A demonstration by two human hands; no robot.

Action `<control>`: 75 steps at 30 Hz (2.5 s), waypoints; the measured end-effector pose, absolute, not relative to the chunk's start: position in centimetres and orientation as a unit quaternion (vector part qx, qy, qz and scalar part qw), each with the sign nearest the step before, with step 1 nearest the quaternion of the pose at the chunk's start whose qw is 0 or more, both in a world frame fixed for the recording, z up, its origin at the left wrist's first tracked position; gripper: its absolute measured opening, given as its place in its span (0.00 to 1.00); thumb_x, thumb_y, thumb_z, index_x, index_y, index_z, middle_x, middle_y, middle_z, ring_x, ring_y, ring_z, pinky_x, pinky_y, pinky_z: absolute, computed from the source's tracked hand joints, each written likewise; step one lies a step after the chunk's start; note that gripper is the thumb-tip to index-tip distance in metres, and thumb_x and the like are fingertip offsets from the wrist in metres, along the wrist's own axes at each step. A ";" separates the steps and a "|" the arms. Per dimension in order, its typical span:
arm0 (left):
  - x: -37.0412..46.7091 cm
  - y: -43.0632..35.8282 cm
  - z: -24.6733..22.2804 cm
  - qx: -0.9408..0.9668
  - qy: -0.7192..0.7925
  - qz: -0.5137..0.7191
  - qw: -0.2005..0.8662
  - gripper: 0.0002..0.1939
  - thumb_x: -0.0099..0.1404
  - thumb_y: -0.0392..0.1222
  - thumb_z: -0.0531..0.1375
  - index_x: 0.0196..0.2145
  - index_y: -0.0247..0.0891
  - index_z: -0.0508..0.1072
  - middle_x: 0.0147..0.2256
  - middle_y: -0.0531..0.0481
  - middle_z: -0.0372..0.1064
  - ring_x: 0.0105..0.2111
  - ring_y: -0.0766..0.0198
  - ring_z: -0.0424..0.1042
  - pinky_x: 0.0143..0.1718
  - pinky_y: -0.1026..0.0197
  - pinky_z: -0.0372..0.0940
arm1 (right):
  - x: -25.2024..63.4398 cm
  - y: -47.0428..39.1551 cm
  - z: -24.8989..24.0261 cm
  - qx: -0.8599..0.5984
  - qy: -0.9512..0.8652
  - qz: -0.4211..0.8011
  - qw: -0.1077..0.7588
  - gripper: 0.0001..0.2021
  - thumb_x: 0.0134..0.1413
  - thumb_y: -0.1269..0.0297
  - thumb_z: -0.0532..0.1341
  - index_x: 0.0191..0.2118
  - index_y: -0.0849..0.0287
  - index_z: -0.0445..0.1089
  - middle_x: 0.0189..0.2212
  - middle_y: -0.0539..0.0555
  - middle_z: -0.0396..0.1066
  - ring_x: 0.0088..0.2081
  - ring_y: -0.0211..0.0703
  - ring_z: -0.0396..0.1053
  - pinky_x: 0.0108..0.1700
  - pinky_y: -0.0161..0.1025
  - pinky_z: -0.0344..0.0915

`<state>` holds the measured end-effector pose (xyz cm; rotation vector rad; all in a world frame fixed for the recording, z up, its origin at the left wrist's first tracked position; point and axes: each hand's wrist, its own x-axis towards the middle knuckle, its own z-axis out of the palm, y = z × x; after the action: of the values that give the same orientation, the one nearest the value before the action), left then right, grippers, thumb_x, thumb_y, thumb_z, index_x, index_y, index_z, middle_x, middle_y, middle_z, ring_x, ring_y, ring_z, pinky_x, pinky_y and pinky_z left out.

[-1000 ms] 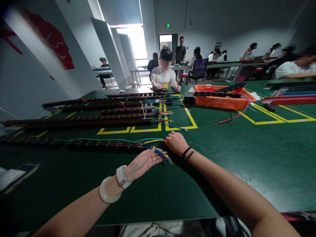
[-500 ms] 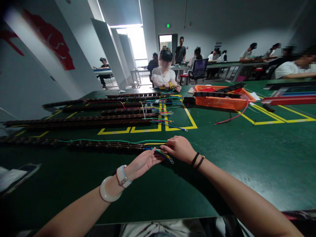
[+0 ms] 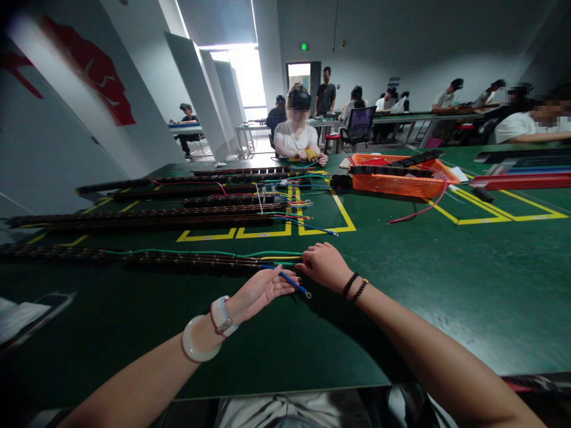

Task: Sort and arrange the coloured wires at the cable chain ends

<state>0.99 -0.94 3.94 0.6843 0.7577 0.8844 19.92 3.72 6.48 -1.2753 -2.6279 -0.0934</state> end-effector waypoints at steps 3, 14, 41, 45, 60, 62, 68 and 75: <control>1.0 -1.0 3.9 0.321 0.344 0.410 0.781 0.16 0.68 0.42 0.50 0.36 0.25 0.72 0.39 0.33 0.72 0.38 0.57 0.74 0.45 0.55 0.66 | 19.8 4.2 5.8 -0.448 -0.885 -0.057 0.108 0.16 0.57 0.53 0.56 0.26 0.59 0.70 0.29 0.54 0.72 0.34 0.41 0.65 0.37 0.37 0.51; 0.8 -0.9 4.0 0.331 0.335 0.406 0.783 0.15 0.68 0.42 0.50 0.36 0.26 0.71 0.39 0.34 0.72 0.39 0.56 0.73 0.45 0.56 0.65 | 19.8 5.6 4.2 -0.436 -0.889 -0.066 0.125 0.14 0.57 0.54 0.57 0.26 0.58 0.68 0.28 0.52 0.71 0.34 0.41 0.64 0.37 0.38 0.50; 0.9 -1.0 4.1 0.318 0.326 0.410 0.790 0.13 0.67 0.41 0.52 0.36 0.28 0.71 0.38 0.36 0.73 0.41 0.58 0.73 0.52 0.53 0.61 | 19.1 2.1 6.8 -0.417 -0.897 0.130 0.067 0.23 0.60 0.52 0.51 0.23 0.59 0.73 0.17 0.51 0.69 0.19 0.32 0.59 0.26 0.34 0.47; 0.9 -1.2 4.2 0.364 0.354 0.359 0.783 0.18 0.65 0.48 0.53 0.29 0.29 0.71 0.35 0.35 0.74 0.38 0.54 0.74 0.48 0.50 0.64 | 19.4 2.6 6.8 -0.432 -0.892 0.108 0.079 0.27 0.61 0.50 0.49 0.19 0.61 0.71 0.15 0.51 0.66 0.17 0.32 0.54 0.24 0.34 0.44; 1.2 -1.8 5.3 0.512 0.353 0.233 0.748 0.25 0.62 0.56 0.53 0.20 0.32 0.69 0.28 0.38 0.75 0.30 0.58 0.75 0.36 0.56 0.67 | 18.4 2.3 5.1 -0.349 -0.937 -0.010 0.003 0.14 0.57 0.68 0.53 0.25 0.61 0.73 0.25 0.58 0.74 0.30 0.42 0.71 0.41 0.40 0.56; 1.2 -1.8 5.3 0.514 0.353 0.233 0.746 0.25 0.62 0.56 0.53 0.20 0.32 0.69 0.28 0.38 0.75 0.30 0.58 0.74 0.37 0.57 0.67 | 18.3 2.2 5.0 -0.344 -0.939 -0.023 -0.002 0.15 0.57 0.68 0.53 0.24 0.60 0.73 0.24 0.57 0.74 0.29 0.42 0.70 0.40 0.40 0.55; 1.2 -1.9 5.3 0.517 0.339 0.248 0.746 0.24 0.62 0.57 0.54 0.20 0.33 0.68 0.28 0.39 0.74 0.33 0.56 0.75 0.36 0.57 0.67 | 18.8 2.8 5.5 -0.420 -0.904 -0.026 0.074 0.22 0.59 0.52 0.53 0.21 0.59 0.70 0.21 0.54 0.71 0.26 0.40 0.67 0.37 0.38 0.53; 1.1 -1.8 5.5 0.520 0.338 0.245 0.745 0.24 0.63 0.55 0.52 0.21 0.32 0.68 0.29 0.38 0.75 0.33 0.56 0.75 0.37 0.57 0.67 | 20.2 5.6 4.8 -0.462 -0.853 0.051 0.237 0.24 0.52 0.42 0.56 0.42 0.57 0.70 0.38 0.56 0.69 0.41 0.45 0.63 0.44 0.39 0.55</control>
<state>1.15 -1.82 5.52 1.1385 0.7408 0.5363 20.22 5.63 4.75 -1.2663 -2.3392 0.1393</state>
